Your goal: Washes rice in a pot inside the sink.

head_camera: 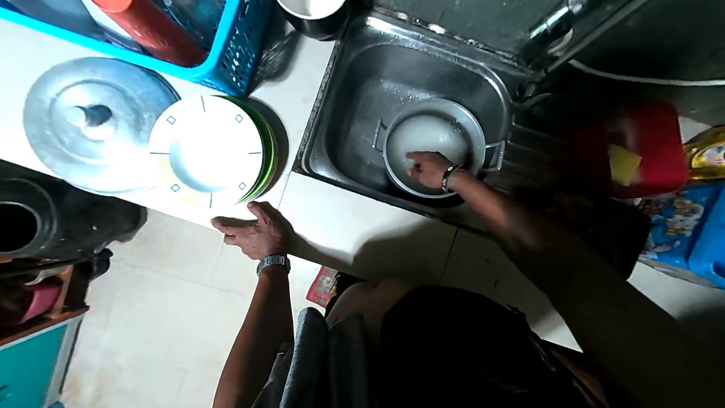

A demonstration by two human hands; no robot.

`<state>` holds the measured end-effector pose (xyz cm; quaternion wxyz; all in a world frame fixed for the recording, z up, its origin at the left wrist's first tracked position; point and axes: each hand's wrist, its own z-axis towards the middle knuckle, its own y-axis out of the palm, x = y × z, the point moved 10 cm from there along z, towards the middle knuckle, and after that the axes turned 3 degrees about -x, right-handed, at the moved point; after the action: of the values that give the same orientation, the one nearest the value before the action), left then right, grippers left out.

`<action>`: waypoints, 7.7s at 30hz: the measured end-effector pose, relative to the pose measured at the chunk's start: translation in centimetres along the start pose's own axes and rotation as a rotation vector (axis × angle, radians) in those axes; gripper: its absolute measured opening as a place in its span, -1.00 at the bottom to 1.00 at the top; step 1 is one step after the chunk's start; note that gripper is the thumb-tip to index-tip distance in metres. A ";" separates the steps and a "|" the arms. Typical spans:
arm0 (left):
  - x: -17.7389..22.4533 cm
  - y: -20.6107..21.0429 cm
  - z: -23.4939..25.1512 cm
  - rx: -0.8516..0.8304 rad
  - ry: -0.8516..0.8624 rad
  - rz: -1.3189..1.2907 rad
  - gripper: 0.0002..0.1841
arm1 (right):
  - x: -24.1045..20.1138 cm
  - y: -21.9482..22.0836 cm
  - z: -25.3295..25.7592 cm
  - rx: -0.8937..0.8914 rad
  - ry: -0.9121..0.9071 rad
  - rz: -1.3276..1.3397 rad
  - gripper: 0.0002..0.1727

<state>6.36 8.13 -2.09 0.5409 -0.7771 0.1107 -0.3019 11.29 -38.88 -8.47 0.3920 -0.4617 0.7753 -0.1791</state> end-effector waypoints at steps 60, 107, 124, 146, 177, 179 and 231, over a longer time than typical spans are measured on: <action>-0.3 0.0 0.0 0.004 -0.017 -0.025 -0.03 | -1.6 -2.5 3.3 0.174 0.301 -0.013 -0.36; -0.4 0.1 0.5 0.016 -0.015 0.023 0.00 | 3.5 -4.3 0.0 -0.050 0.474 0.490 -0.09; -0.2 0.0 0.4 0.017 0.003 0.016 0.00 | 4.1 -3.9 0.2 -0.031 0.486 0.527 -0.16; -0.5 0.2 0.6 0.022 -0.006 0.007 0.00 | 3.8 -3.3 0.4 -0.054 0.525 0.409 -0.14; -0.6 0.1 0.6 0.035 -0.025 -0.005 -0.01 | 4.0 -1.7 2.9 -0.037 0.413 -0.120 -0.35; -0.6 0.2 0.7 0.031 -0.027 -0.005 -0.01 | 3.9 -1.8 3.0 -0.029 0.405 -0.133 -0.35; -0.4 0.0 0.4 0.031 -0.005 -0.019 0.00 | 2.6 -6.7 -6.4 0.180 -0.054 0.486 -0.68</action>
<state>6.26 8.68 -2.33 0.5503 -0.7704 0.0974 -0.3068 9.51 -45.05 -1.35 0.4835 -0.2295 0.8338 -0.1355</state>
